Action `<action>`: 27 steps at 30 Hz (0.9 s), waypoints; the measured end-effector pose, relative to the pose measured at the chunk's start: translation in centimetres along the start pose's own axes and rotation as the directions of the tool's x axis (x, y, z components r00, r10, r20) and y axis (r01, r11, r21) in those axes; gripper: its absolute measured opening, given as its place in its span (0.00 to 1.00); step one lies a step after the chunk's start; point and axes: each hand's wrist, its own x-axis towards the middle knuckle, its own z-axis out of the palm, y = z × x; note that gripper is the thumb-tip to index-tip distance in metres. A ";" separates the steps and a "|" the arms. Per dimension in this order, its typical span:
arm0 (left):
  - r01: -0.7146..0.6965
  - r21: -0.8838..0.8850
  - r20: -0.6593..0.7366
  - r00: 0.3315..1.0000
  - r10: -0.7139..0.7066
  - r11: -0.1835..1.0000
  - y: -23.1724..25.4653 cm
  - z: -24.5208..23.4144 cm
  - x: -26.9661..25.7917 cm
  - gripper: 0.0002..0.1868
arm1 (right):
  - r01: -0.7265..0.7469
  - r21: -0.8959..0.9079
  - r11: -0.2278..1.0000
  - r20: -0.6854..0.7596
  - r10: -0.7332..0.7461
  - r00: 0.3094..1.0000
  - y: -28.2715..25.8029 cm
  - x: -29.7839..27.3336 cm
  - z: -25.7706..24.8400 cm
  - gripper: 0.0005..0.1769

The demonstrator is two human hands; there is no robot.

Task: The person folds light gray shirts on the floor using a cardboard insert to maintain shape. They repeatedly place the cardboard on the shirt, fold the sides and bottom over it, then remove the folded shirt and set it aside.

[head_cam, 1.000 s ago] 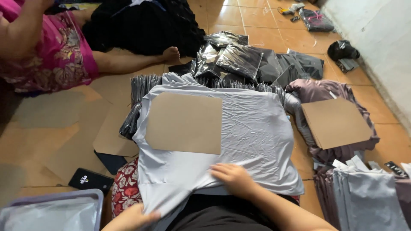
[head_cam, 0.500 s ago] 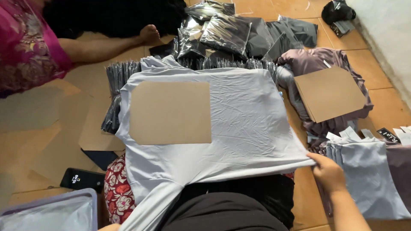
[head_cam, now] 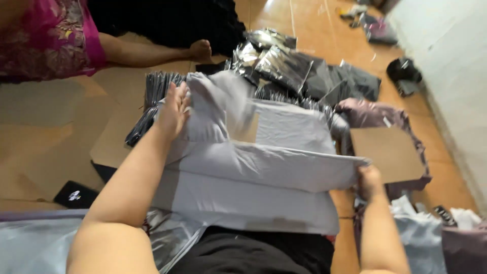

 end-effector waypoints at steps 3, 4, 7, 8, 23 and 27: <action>-0.376 0.375 -0.128 0.885 0.449 0.848 -6.7 0.7 1.1 0.28 | -0.175 0.144 0.974 0.059 0.168 0.984 4.8 1.5 1.0 0.22; -0.509 0.853 0.181 0.501 0.846 0.119 -9.4 0.4 1.3 0.19 | -0.170 0.211 0.963 0.114 0.148 0.982 6.4 1.7 1.3 0.28; -0.340 0.903 0.141 0.812 0.566 0.263 -4.0 3.6 -7.2 0.30 | -0.247 0.203 0.948 0.187 0.210 0.960 6.6 -2.0 1.7 0.19; -0.342 0.902 0.145 0.816 0.559 0.265 -3.7 3.7 -8.2 0.30 | -0.256 0.201 0.946 0.186 0.219 0.958 5.4 -2.3 2.4 0.19; -0.600 0.796 0.568 0.786 0.244 0.083 -6.0 1.2 -13.1 0.42 | 0.580 -0.332 0.744 0.367 -0.464 0.806 -1.1 -12.6 4.3 0.39; -0.586 0.810 0.574 0.788 0.220 -0.014 -5.5 2.1 -12.9 0.46 | 0.591 -0.597 0.543 0.430 -0.405 0.807 -3.3 -15.5 5.9 0.48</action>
